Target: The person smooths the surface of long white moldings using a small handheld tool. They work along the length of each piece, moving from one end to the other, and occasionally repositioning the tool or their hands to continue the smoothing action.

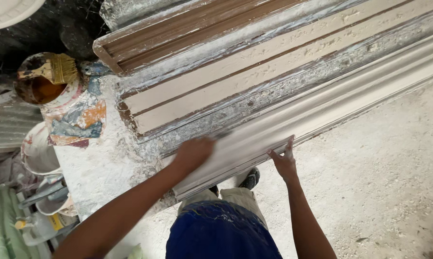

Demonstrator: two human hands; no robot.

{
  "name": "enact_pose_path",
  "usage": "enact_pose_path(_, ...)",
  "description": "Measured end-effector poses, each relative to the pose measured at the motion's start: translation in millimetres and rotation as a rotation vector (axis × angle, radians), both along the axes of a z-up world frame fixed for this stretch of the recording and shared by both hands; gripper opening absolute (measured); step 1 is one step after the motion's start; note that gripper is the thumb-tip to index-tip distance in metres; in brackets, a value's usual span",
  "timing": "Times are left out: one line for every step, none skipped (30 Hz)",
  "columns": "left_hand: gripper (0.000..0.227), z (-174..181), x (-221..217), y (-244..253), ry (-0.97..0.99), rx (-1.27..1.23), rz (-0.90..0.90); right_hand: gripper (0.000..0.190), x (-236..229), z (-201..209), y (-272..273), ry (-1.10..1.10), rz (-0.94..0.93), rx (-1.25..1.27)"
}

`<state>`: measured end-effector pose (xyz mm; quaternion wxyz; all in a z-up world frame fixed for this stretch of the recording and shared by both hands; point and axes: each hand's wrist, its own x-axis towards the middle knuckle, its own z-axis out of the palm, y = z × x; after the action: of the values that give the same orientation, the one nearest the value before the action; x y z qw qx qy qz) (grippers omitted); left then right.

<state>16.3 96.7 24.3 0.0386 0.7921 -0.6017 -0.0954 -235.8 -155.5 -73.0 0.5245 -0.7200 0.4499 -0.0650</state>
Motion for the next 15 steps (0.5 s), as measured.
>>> enact_pose_path(0.027, 11.7, 7.4, 37.3, -0.019, 0.085, 0.022, 0.121, 0.9, 4.7, 2.0, 0.012, -0.014, 0.009)
enact_pose_path(0.024, 21.7, 13.9, 71.3, -0.064, 0.134, 0.050, 0.121, 0.6, 9.3, 2.0, 0.026, -0.021, 0.017)
enact_pose_path(0.030, 32.6, 19.7, 105.9, 0.040, 0.385, 0.170, 0.120, 0.8, 12.7, 1.7, 0.040, -0.029, 0.025)
enact_pose_path(0.028, 42.3, 22.9, 134.9, 0.056, 0.250, 0.284, 0.120, 2.5, 14.1, 3.1, 0.035, -0.035, 0.027)
enact_pose_path(0.027, 48.0, 23.7, 152.8, 0.071, 0.114, 0.397, 0.120, 3.1, 14.4, 4.6, 0.031, -0.042, 0.029)
enact_pose_path(0.027, 48.8, 23.1, 157.9, 0.129, 0.159, 0.491, 0.119, 3.5, 13.1, 5.4, 0.025, -0.052, 0.032)
enact_pose_path(0.027, 47.6, 19.4, 155.7, 0.188, 0.203, 0.585, 0.119, 3.8, 10.2, 6.5, 0.026, -0.045, 0.027)
enact_pose_path(0.028, 42.0, 11.5, 143.9, 0.252, 0.242, 0.680, 0.118, 2.7, 7.3, 4.1, 0.029, -0.036, 0.017)
enact_pose_path(0.025, 31.9, 3.0, 120.9, 0.169, 0.202, 0.627, 0.118, 1.6, 3.3, 2.6, 0.033, -0.028, 0.006)
enact_pose_path(0.025, 19.5, -6.9, 90.5, 0.088, 0.156, 0.573, 0.118, 0.6, -0.3, -1.0, 0.034, -0.020, -0.004)
enact_pose_path(0.021, 8.2, -21.7, 60.3, -0.001, -0.034, 0.579, 0.118, 0.7, -4.2, -3.2, 0.035, -0.012, -0.015)
enact_pose_path(0.022, -3.9, -32.6, 22.9, 0.043, 0.137, 0.601, 0.118, -0.2, -7.4, -3.8, 0.039, -0.009, -0.026)
enact_pose_path(0.024, -13.4, -40.0, -7.5, 0.019, 0.062, 0.607, 0.118, 0.0, -9.9, -4.0, -0.004, -0.002, -0.027)
enact_pose_path(0.017, -21.1, -46.6, -36.5, 0.079, 0.022, 0.639, 0.118, -0.3, -12.2, -0.9, -0.047, 0.004, -0.026)
enact_pose_path(0.017, -26.7, -49.7, -61.9, 0.082, -0.021, 0.592, 0.117, -0.7, -12.6, 1.9, -0.090, 0.010, -0.025)
